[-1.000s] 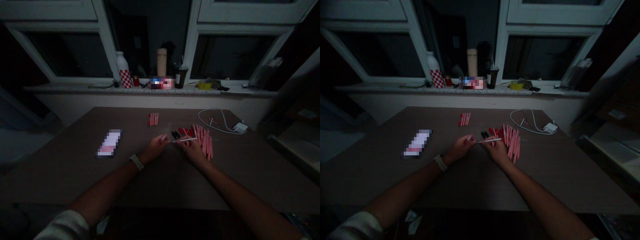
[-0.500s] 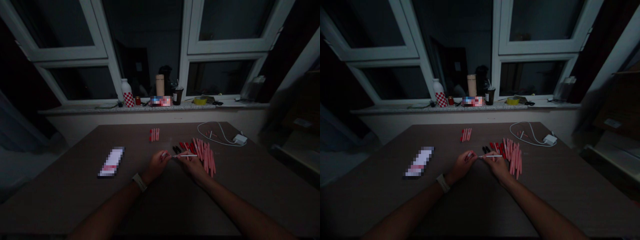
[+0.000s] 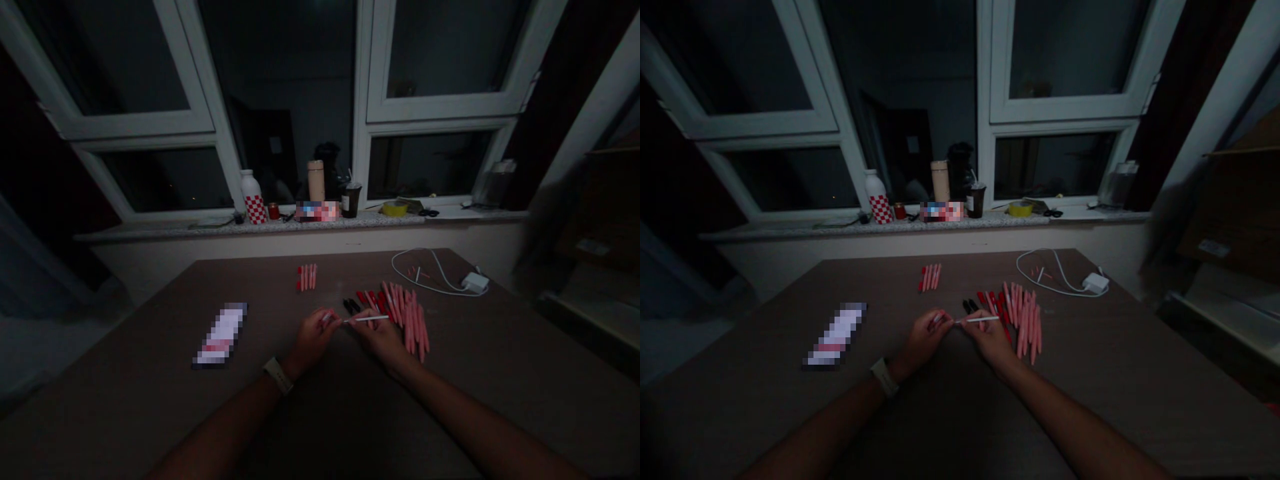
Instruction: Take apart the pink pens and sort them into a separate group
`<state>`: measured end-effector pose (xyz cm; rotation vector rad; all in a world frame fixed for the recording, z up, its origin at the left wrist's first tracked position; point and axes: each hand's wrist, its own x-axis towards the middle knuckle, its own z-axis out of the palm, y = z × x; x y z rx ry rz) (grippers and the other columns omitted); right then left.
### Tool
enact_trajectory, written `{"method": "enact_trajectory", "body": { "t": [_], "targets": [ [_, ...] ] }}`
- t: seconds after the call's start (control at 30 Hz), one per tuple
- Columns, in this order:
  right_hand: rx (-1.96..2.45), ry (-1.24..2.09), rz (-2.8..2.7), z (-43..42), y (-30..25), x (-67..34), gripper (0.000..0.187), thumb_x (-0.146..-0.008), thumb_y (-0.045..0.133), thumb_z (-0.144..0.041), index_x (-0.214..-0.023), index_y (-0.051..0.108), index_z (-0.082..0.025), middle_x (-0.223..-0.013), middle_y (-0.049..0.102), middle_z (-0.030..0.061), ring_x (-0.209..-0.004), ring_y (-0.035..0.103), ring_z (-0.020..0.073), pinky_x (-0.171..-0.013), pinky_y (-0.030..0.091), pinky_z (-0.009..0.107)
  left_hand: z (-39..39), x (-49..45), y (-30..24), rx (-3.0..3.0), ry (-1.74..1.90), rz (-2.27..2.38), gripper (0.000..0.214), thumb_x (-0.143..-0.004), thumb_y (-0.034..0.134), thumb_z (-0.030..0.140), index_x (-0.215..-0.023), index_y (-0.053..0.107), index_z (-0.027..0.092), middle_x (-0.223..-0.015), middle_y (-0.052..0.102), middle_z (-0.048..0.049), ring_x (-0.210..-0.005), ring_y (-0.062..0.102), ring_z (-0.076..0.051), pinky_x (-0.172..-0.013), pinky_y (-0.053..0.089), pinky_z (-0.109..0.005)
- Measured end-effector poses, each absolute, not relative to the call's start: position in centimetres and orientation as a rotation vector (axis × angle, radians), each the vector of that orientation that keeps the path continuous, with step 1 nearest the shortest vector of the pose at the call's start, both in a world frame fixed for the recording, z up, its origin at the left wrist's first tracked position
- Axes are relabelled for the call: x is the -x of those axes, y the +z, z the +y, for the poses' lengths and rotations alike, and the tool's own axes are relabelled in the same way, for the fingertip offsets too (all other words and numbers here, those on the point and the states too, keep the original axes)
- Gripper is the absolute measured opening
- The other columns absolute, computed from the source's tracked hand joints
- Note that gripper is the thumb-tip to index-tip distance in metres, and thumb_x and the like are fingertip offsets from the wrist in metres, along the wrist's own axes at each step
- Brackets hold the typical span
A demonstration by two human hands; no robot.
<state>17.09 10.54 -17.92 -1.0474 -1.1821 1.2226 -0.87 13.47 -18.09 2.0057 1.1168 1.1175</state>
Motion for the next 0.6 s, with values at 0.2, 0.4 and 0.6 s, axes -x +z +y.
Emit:
{"method": "enact_trajectory", "body": {
  "t": [0.2,0.4,0.6],
  "targets": [
    [1.055,1.195,-1.114,10.6,-17.9,-16.9,0.040,-0.061,0.080,-0.048,-0.074,0.062,-0.015,-0.061,0.059,-0.0007,-0.057,0.051,0.0129,-0.053,0.036,0.024,13.2,0.9,-17.6,-2.176,1.150,1.102,0.022,-0.087,0.060,0.038,-0.080,0.066,0.017,-0.078,0.062,-0.0020,-0.073,0.056,-0.014,-0.067,0.042,-0.024],
    [0.994,1.257,-1.020,10.9,-18.7,-16.9,0.042,-0.059,0.082,-0.046,-0.083,0.062,-0.016,-0.071,0.067,0.0033,-0.063,0.058,0.0168,-0.058,0.041,0.026,13.0,0.8,-17.6,-2.253,1.121,1.050,0.020,-0.090,0.058,0.035,-0.086,0.068,0.018,-0.080,0.064,-0.0023,-0.075,0.058,-0.014,-0.069,0.043,-0.025],
    [1.064,1.088,-1.187,11.3,-18.4,-17.8,0.033,-0.072,0.071,-0.046,-0.087,0.066,-0.016,-0.072,0.067,0.0023,-0.068,0.059,0.0168,-0.064,0.043,0.026,12.6,0.7,-17.1,-2.288,1.060,1.033,0.023,-0.093,0.051,0.035,-0.098,0.067,0.019,-0.093,0.065,-0.0050,-0.088,0.059,-0.017,-0.080,0.045,-0.029]
  ]
}}
